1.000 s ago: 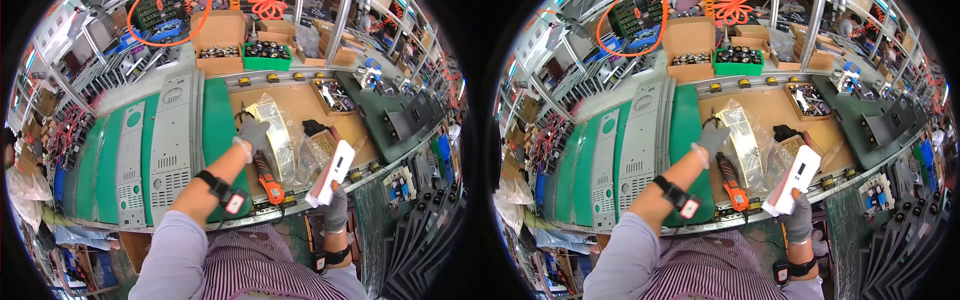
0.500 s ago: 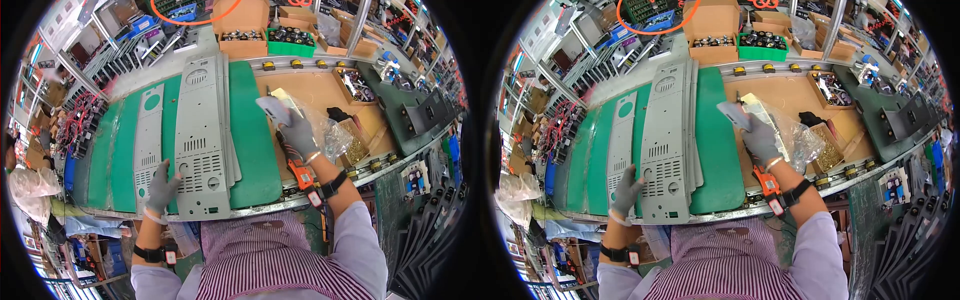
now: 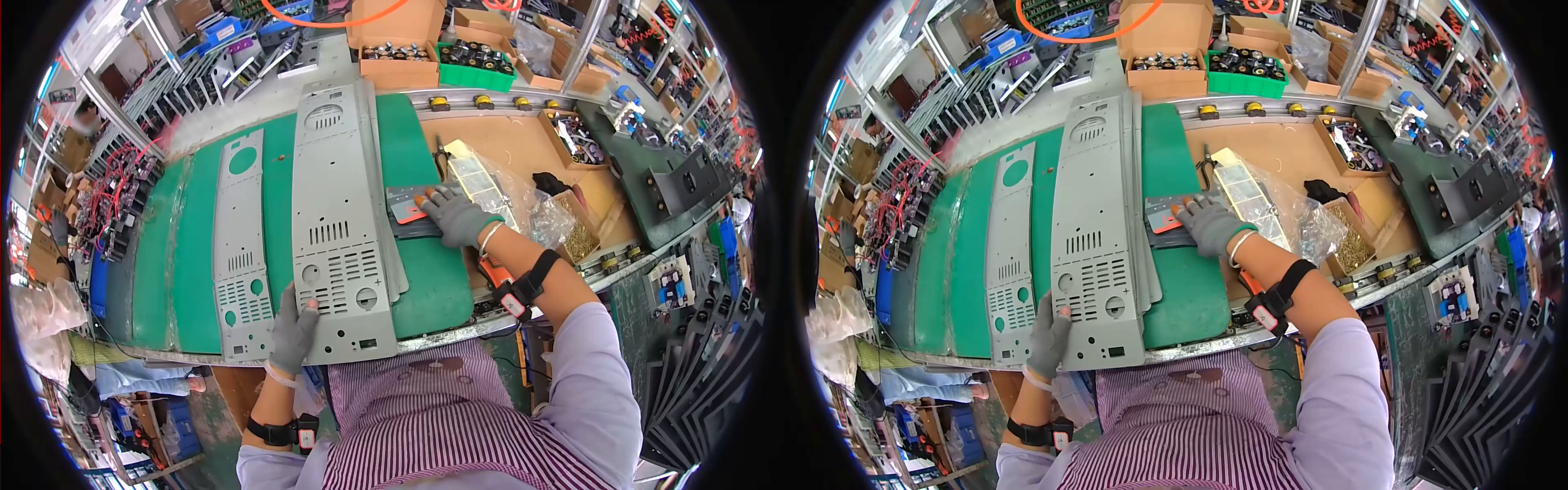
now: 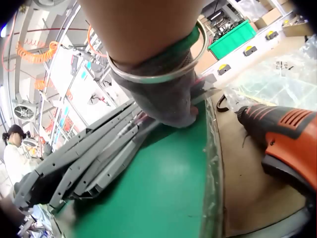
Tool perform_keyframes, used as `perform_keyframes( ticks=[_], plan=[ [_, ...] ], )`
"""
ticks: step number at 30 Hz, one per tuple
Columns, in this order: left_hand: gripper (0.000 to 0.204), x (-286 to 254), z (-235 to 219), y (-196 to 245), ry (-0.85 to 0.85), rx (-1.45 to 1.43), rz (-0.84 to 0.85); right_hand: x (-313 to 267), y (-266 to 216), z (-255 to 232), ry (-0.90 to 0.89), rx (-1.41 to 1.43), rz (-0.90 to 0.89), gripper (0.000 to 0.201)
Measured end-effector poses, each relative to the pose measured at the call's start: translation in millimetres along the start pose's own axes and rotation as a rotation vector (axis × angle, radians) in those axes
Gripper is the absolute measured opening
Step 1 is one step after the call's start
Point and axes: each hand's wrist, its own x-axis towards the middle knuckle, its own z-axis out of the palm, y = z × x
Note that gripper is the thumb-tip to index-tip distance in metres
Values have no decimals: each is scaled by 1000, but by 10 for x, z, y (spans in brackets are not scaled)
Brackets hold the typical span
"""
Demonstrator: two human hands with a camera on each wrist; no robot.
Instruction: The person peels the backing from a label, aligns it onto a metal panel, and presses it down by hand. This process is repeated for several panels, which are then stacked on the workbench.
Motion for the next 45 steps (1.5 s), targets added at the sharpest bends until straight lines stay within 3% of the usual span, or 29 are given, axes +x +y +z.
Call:
perform_keyframes(
  ticks=[1, 6, 7, 10, 12, 15, 16, 17, 20, 22, 23, 25, 26, 29, 32, 38, 41, 45],
  plan=[
    [52, -2, 4, -13, -1, -15, -15, -22, -21, -57, -66, 42, 8, 62],
    [52, -12, 14, -72, 9, -120, 31, -56, -64, 34, 124, 109, -24, 49],
    [50, -35, 24, -85, 90, -53, 77, -58, -64, 52, 136, 109, -32, 46],
    [42, -91, 12, -37, 272, 106, 244, -133, -37, 165, 403, -39, -64, 37],
    [37, -153, -130, 195, 321, 151, 386, -375, -271, -303, 601, 14, 5, 34],
    [35, -362, -160, 647, -163, -560, 71, -737, -887, -708, 805, -31, -57, 32],
    [39, -405, -113, 790, -223, -662, 91, -843, -1132, -809, 731, 30, -130, 31],
    [39, -424, -71, 859, -289, -794, 3, -923, -1342, -856, 660, 90, -199, 31],
    [34, -443, -58, 929, -353, -950, -136, -1047, -1680, -762, 668, 126, -243, 39],
    [31, -484, -82, 830, -394, -1003, -202, -1045, -1615, -875, 755, 296, -350, 43],
    [29, -529, -92, 817, -398, -993, -189, -1042, -1600, -914, 796, 382, -406, 46],
    [24, -618, -103, 787, -404, -972, -160, -1045, -1691, -856, 742, 629, -344, 52],
    [25, -642, -120, 728, -516, -998, -60, -1051, -1732, -823, 711, 752, -310, 56],
    [26, -708, -122, 722, -461, -1114, 46, -1067, -1792, -791, 425, 879, -363, 59],
    [26, -732, -170, 708, -482, -1194, 112, -1013, -1870, -781, 191, 1251, -443, 60],
    [20, -689, -191, 664, -376, -1144, 6, -881, -1951, -616, 356, 1022, -438, 54],
    [31, -657, -197, 616, -461, -1175, -68, -868, -1908, -630, 353, 992, -445, 56],
    [28, -656, -159, 628, -462, -1182, -68, -873, -1876, -643, 295, 1039, -455, 59]
  ],
)
